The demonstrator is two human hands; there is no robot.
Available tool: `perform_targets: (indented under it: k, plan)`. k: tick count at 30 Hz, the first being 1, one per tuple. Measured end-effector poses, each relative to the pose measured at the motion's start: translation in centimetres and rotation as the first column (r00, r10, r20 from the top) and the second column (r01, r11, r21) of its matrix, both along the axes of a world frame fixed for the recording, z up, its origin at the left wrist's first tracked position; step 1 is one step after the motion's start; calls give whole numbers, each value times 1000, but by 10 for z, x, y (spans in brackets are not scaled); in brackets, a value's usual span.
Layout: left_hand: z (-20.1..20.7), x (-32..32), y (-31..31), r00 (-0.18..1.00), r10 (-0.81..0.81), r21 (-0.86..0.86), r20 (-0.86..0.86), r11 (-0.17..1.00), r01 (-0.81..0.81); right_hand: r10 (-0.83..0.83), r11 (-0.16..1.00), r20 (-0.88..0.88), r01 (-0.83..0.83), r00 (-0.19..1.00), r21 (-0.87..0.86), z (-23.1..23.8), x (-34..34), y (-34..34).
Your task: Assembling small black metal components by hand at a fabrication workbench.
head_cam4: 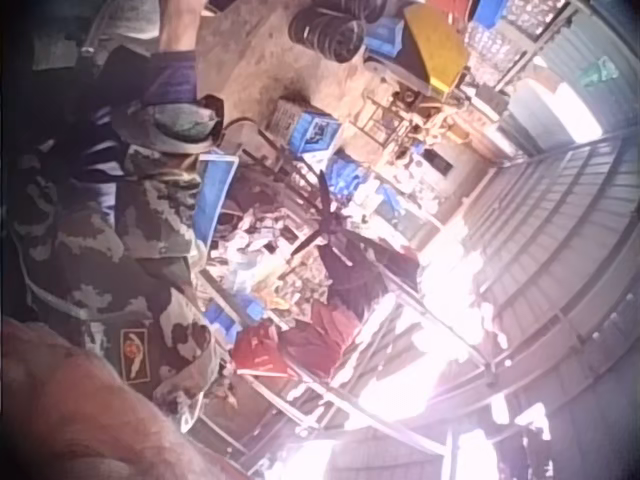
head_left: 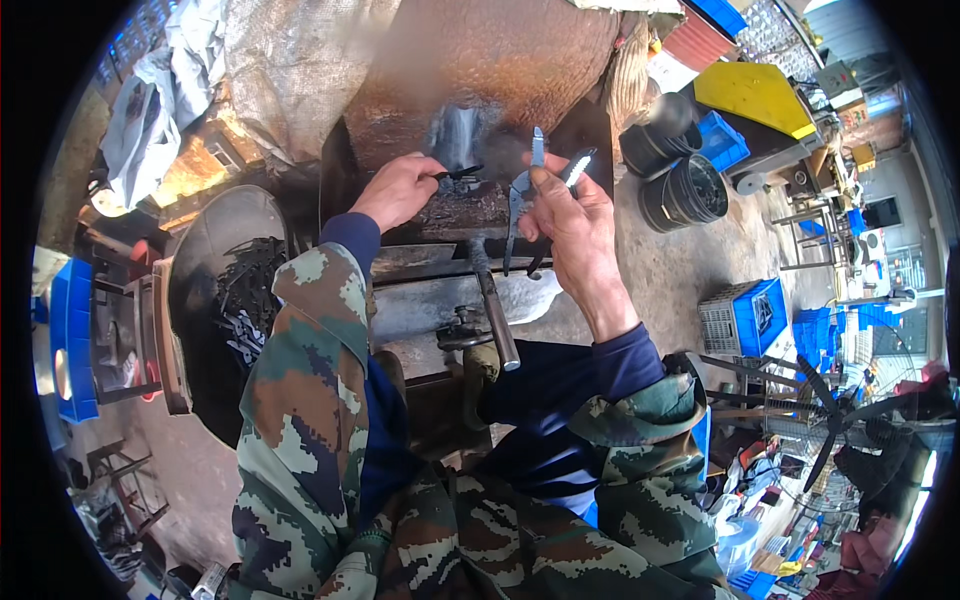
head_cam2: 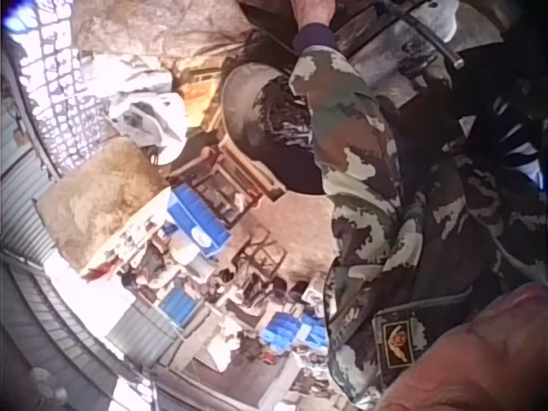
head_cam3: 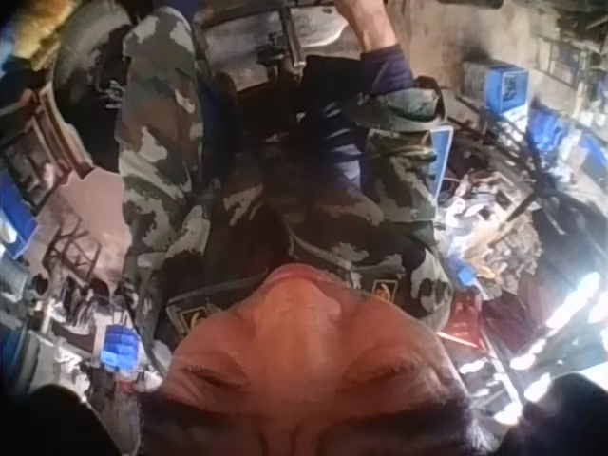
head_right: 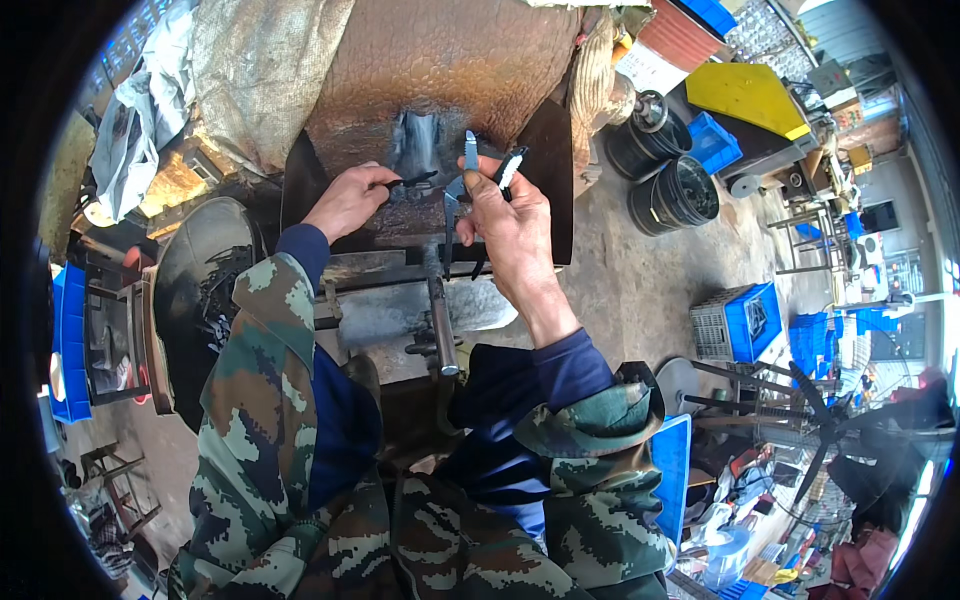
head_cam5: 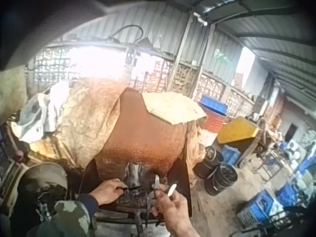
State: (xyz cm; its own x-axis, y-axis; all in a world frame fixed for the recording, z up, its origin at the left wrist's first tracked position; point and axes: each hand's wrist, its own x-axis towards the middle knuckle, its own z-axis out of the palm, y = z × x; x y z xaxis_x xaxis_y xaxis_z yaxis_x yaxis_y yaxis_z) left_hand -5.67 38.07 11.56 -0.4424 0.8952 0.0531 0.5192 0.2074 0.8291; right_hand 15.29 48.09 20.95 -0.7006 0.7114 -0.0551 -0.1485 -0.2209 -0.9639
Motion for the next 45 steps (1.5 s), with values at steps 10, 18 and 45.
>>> perform_targets:
  k: [10,18,45]
  plan:
    - [6,4,-3,996,-12,9,86,1000,11,50,998,-77,-53,996,-45,5,1,2]
    - [5,1,-8,998,-21,37,-60,999,23,97,934,-261,-178,961,-311,16,10,-2]
    - [53,4,-51,911,295,-298,-290,877,-378,63,998,203,-65,977,6,4,56,-32]
